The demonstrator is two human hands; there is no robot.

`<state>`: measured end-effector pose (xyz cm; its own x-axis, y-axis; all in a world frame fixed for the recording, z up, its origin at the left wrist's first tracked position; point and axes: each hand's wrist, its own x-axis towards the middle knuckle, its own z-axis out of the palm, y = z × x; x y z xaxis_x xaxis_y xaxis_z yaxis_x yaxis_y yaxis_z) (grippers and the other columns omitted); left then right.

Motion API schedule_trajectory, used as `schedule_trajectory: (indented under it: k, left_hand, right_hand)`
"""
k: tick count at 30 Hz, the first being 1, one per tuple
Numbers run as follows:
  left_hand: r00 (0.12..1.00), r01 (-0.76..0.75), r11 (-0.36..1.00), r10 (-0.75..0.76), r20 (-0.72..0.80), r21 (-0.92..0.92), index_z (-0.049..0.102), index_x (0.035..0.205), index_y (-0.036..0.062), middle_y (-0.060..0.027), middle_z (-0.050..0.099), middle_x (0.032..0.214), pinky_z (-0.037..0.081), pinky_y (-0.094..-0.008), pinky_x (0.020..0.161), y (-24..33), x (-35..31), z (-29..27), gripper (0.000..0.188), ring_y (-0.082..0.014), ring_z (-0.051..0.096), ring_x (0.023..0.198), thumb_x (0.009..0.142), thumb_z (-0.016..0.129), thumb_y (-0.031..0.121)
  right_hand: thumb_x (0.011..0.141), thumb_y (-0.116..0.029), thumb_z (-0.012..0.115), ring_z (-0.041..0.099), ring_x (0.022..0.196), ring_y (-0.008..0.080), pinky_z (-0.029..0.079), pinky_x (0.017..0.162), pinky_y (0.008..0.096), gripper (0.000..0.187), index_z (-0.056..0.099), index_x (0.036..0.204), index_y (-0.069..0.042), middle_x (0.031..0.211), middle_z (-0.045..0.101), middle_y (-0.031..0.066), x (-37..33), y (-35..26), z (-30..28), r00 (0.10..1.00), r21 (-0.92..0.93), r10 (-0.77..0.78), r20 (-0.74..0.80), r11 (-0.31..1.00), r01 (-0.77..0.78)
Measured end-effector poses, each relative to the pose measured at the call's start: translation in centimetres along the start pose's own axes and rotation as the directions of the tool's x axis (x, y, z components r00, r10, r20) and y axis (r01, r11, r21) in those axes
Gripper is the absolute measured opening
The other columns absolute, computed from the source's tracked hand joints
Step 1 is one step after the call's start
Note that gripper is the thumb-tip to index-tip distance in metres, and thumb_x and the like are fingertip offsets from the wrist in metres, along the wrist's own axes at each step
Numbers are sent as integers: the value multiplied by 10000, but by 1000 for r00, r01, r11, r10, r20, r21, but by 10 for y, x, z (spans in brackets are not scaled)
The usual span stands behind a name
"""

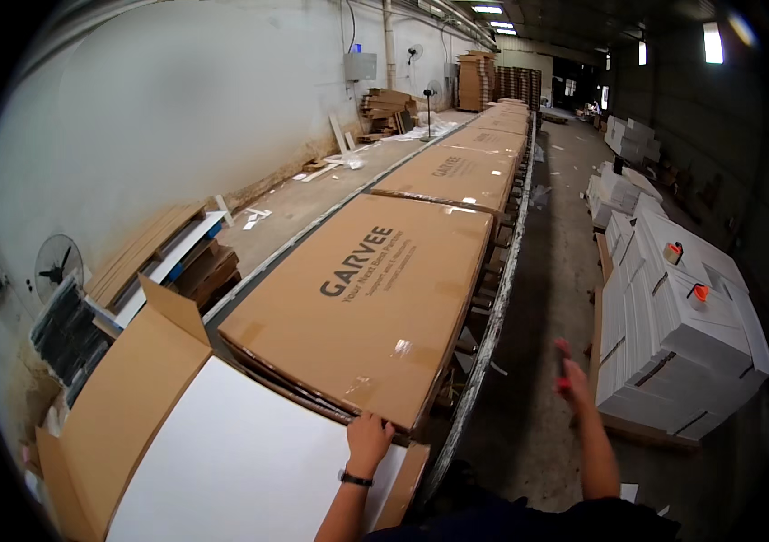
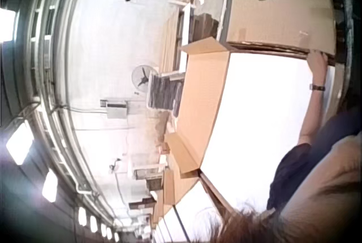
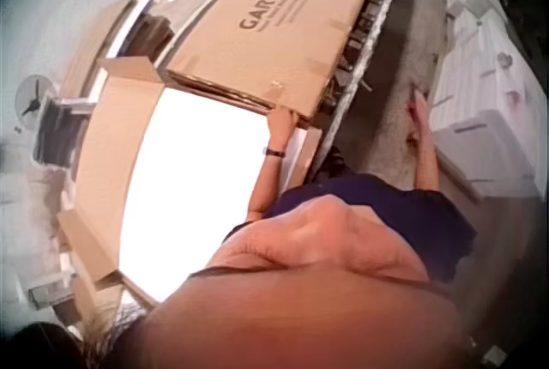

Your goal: The person uses a utility knife to cut through plastic wrap and cardboard seams on large furniture boxes on a warehouse conveyor line. They then pull open the cardboard flaps by hand.

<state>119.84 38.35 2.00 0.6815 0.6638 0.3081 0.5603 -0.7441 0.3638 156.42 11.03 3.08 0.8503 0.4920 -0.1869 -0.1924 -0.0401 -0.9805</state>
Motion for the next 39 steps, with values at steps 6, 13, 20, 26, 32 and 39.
schedule_trajectory:
  k: [6,13,20,26,32,39]
  left_hand:
    - [977,-5,1000,2,-213,-18,554,757,59,-122,530,829,403,-437,640,10,-2,9,164,-320,523,769,651,632,156]
    - [970,211,977,-205,-128,32,553,826,35,-152,545,932,391,-436,757,34,0,-3,127,-348,498,858,740,589,122]
    - [890,421,891,-370,-265,170,534,765,-2,-195,557,912,400,-456,720,82,34,10,48,-383,499,810,736,521,34]
    - [842,482,830,-350,-410,280,526,713,-21,-202,559,764,405,-455,675,98,34,22,42,-387,503,718,694,489,-16]
    - [806,506,834,-365,-467,221,504,660,-30,-192,527,687,386,-451,620,89,35,23,32,-378,480,652,672,474,-30]
    - [810,574,799,-519,-274,182,592,847,2,-213,585,905,423,-429,751,77,19,16,148,-369,547,845,754,492,57]
  right_hand:
    - [859,-303,574,552,573,169,468,468,303,388,418,1128,-71,757,543,60,64,114,-210,949,103,-186,-255,970,218]
    - [874,-164,526,603,691,232,523,596,350,435,332,1259,-98,887,569,112,294,93,-45,993,380,-119,-26,917,120]
    - [908,-141,478,592,594,202,507,484,313,528,263,1384,-214,821,569,70,550,-2,85,929,375,-344,139,886,272]
    - [895,-92,472,570,488,202,485,419,301,532,296,1385,-204,820,582,94,615,-42,166,965,221,-28,262,975,-32]
    - [895,-131,467,544,447,186,461,382,323,496,348,1347,-298,748,555,68,633,-49,157,964,4,49,261,999,-52]
    - [904,-206,502,523,412,134,403,333,249,451,394,1340,-230,676,546,58,593,-52,134,905,-178,-12,425,979,96]
